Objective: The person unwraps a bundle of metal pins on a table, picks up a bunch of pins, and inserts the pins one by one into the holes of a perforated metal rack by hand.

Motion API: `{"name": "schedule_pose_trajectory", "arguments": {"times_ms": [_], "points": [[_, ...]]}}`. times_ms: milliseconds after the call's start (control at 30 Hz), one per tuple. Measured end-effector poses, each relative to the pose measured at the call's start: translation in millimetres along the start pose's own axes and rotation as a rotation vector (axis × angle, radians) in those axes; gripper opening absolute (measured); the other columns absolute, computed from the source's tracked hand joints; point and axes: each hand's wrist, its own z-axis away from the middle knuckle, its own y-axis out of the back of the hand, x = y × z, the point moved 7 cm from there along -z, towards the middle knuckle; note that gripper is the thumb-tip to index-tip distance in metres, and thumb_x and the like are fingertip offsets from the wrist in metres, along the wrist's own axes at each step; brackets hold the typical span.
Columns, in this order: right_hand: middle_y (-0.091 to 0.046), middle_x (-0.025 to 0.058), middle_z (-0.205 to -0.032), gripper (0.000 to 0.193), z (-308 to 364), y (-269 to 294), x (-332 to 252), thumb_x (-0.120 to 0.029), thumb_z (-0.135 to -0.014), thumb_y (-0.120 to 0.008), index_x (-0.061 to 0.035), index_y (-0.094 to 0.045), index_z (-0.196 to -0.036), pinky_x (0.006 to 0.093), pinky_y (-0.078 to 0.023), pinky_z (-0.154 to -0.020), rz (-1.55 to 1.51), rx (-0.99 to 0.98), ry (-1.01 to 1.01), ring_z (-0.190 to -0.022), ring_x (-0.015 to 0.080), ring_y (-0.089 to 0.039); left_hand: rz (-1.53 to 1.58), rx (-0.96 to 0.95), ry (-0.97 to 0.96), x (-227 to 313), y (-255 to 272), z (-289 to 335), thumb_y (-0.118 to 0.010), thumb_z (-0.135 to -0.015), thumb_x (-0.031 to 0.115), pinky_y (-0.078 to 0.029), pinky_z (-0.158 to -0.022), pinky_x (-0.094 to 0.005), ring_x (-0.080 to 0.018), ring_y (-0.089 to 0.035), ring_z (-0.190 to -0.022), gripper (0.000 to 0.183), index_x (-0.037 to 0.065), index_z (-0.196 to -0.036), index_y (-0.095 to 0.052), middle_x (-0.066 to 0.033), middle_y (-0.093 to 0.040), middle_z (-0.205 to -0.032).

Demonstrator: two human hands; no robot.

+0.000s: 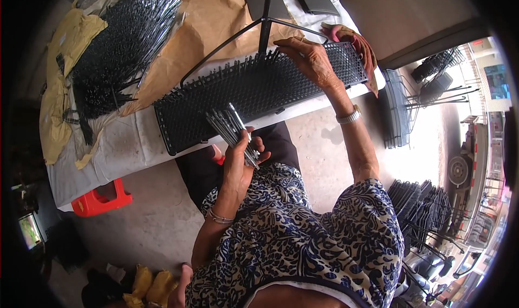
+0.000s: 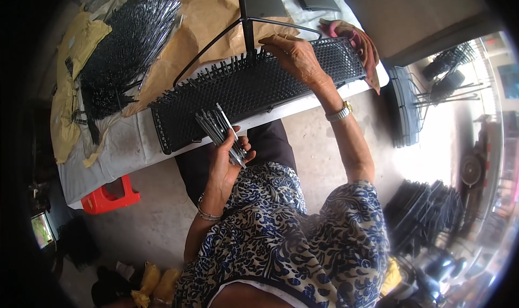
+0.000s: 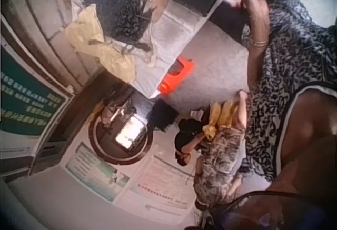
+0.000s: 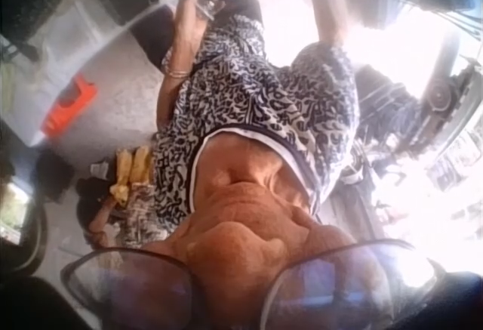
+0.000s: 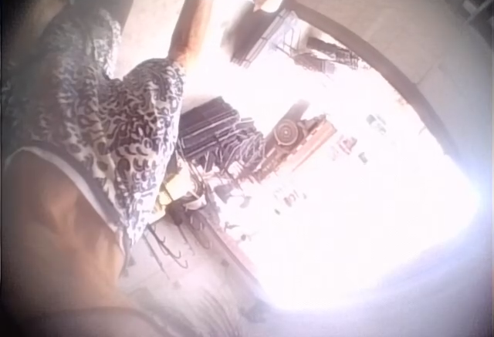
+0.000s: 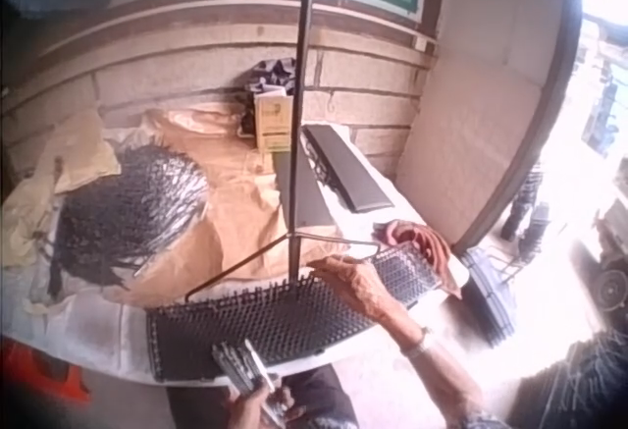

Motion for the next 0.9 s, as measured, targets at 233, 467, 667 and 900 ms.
{"name": "schedule_pose_trajectory", "arguments": {"times_ms": [233,467,667,900], "points": [[-0.067,0.0136,-0.082,0.019,50.4,86.2,59.9,-0.027,-0.091,-0.056,-0.0101,-0.066,-0.095,0.0384,-0.048,-0.065,0.367,0.519,-0.385,-0.074,0.0302,-0.065,-0.038,0.013,-0.159,17.4,13.3,-0.8,-0.053,-0.096,0.032,-0.034,-0.049,-0.0217,-0.0084,-0.048,-0.06,0.03,0.006,-0.111,-0.052,-0.0036,-0.053,-0.073],[-0.05,0.015,-0.133,0.044,121.1,119.8,222.8,-0.043,-0.09,-0.055,-0.0082,-0.065,-0.115,0.0368,-0.025,-0.109,0.018,0.276,-0.385,-0.13,0.0281,-0.038,-0.179,0.069,-0.211,27.6,14.9,-2.6,-0.046,-0.099,0.035,-0.031,-0.05,-0.0195,-0.0078,-0.043,-0.066,0.031,0.008,-0.112,-0.051,-0.0092,-0.061,-0.119],[-0.059,0.0107,-0.116,0.052,126.3,98.3,227.1,-0.049,-0.088,-0.058,-0.0066,-0.063,-0.118,0.0292,-0.035,-0.098,0.037,0.227,-0.704,-0.114,0.0191,-0.05,-0.162,0.08,-0.181,34.5,20.1,0.2,-0.047,-0.099,0.032,-0.032,-0.051,-0.0188,-0.0086,-0.043,-0.066,0.028,0.007,-0.11,-0.052,-0.0091,-0.061,-0.121],[-0.058,0.0071,-0.099,0.043,123.3,104.3,207.2,-0.039,-0.089,-0.062,0.0022,-0.065,-0.103,0.0247,-0.038,-0.084,-0.09,0.295,-0.645,-0.095,0.0139,-0.05,-0.182,0.111,-0.199,37.5,20.1,-1.1,-0.048,-0.098,0.031,-0.034,-0.049,-0.0207,-0.0081,-0.046,-0.062,0.028,0.006,-0.106,-0.055,-0.0125,-0.062,-0.118]]}}
